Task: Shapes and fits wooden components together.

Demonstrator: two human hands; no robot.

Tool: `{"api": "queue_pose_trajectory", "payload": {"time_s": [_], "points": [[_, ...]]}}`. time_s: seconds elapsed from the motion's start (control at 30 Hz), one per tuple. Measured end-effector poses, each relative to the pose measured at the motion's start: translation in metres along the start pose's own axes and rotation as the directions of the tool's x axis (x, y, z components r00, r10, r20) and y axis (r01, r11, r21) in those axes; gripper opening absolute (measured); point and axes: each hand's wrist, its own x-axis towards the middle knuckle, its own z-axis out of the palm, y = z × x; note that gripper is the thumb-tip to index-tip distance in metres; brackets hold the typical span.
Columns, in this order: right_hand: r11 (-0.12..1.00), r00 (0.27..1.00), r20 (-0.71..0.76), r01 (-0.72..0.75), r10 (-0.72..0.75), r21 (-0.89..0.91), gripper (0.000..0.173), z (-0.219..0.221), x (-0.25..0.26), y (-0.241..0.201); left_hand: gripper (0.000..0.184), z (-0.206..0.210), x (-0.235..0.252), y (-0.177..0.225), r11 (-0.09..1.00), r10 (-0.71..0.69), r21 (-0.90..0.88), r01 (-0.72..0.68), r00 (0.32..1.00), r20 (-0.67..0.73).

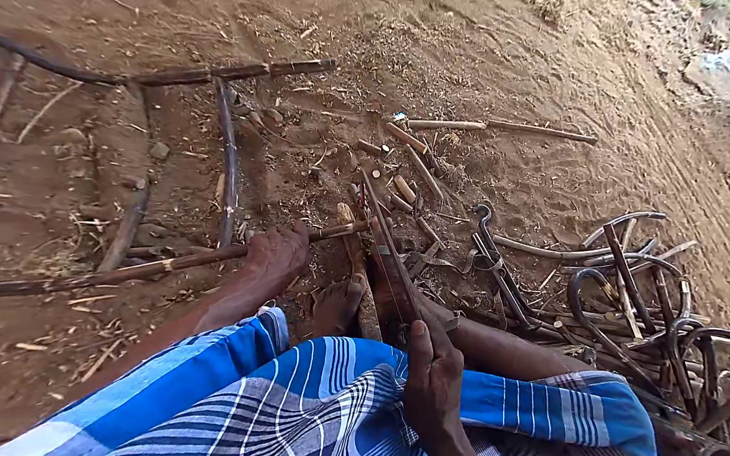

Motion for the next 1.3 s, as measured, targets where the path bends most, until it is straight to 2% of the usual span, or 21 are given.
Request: {"api": "queue_pose_trajectory", "payload": {"time_s": [0.1,0.2,0.3,0.37,0.43,0.5,0.57,0.6,0.67,0.8,0.9,0.97,1.07,1.1,1.23,1.3], "points": [[0.997,1.0,0.002,0.02,-0.019,-0.071,0.046,0.012,0.012,-0.003,0.036,0.006,0.001,-0.006,1.0,0.015,-0.02,-0.015,1.0,-0.005],[0.999,0.997,0.064,-0.042,0.044,-0.034,0.05,0.022,0.027,0.001,0.038,0.002,0.004,-0.008,0.997,0.059,-0.043,-0.057,0.997,0.051],[0.999,0.998,0.038,-0.047,0.048,-0.023,0.05,0.022,0.018,0.009,0.032,-0.008,0.026,-0.02,0.972,0.178,-0.182,-0.147,0.97,0.167],[0.999,0.999,-0.002,-0.034,0.034,-0.014,0.051,0.03,0.031,0.007,0.034,-0.007,0.049,-0.033,0.946,0.238,-0.262,-0.191,0.958,0.16],[0.999,0.999,0.038,-0.035,0.035,-0.018,0.048,0.041,0.053,0.003,0.038,0.006,0.055,-0.037,0.942,0.176,-0.308,-0.131,0.977,0.124],[0.998,0.997,0.047,-0.064,0.064,-0.004,0.045,0.042,0.066,0.004,0.037,0.014,0.044,-0.019,0.949,0.074,-0.311,-0.042,0.993,0.091],[0.995,0.993,0.071,-0.093,0.09,0.04,0.046,0.028,0.044,0.004,0.037,0.005,0.034,-0.011,0.952,-0.009,-0.303,0.039,0.995,0.098],[0.993,0.996,0.035,-0.089,0.086,0.078,0.048,0.027,0.034,0.005,0.038,0.0,0.032,-0.012,0.951,-0.033,-0.304,0.063,0.994,0.102],[0.996,0.999,-0.016,-0.031,0.033,0.085,0.049,0.039,0.049,0.009,0.038,-0.006,0.041,-0.02,0.951,-0.063,-0.297,0.087,0.994,0.09],[0.988,0.987,0.093,-0.139,0.132,0.072,0.05,0.048,0.077,0.008,0.034,0.009,0.038,-0.011,0.954,-0.046,-0.291,0.073,0.994,0.1],[0.992,0.998,-0.003,-0.057,0.058,0.117,0.049,0.027,0.039,0.004,0.036,0.004,0.035,-0.015,0.951,-0.051,-0.299,0.079,0.994,0.098],[0.996,1.0,0.002,0.016,-0.017,0.088,0.048,0.038,0.055,0.005,0.036,0.002,0.044,-0.02,0.952,-0.066,-0.295,0.085,0.995,0.075],[0.998,0.997,0.047,-0.06,0.06,0.012,0.05,0.072,0.09,0.016,0.036,0.013,0.04,-0.012,0.955,-0.048,-0.287,0.076,0.993,0.105],[0.997,0.995,0.063,-0.072,0.071,0.018,0.05,0.07,0.092,0.016,0.036,0.01,0.038,-0.012,0.951,-0.052,-0.297,0.084,0.992,0.113],[0.998,1.0,-0.014,0.02,-0.019,0.054,0.048,0.024,0.043,0.003,0.039,0.0,0.032,-0.012,0.949,-0.059,-0.302,0.095,0.99,0.125],[0.999,0.999,-0.036,0.034,-0.033,0.02,0.05,0.049,0.069,0.005,0.038,0.006,0.043,-0.016,0.945,-0.066,-0.312,0.101,0.99,0.121]]}}
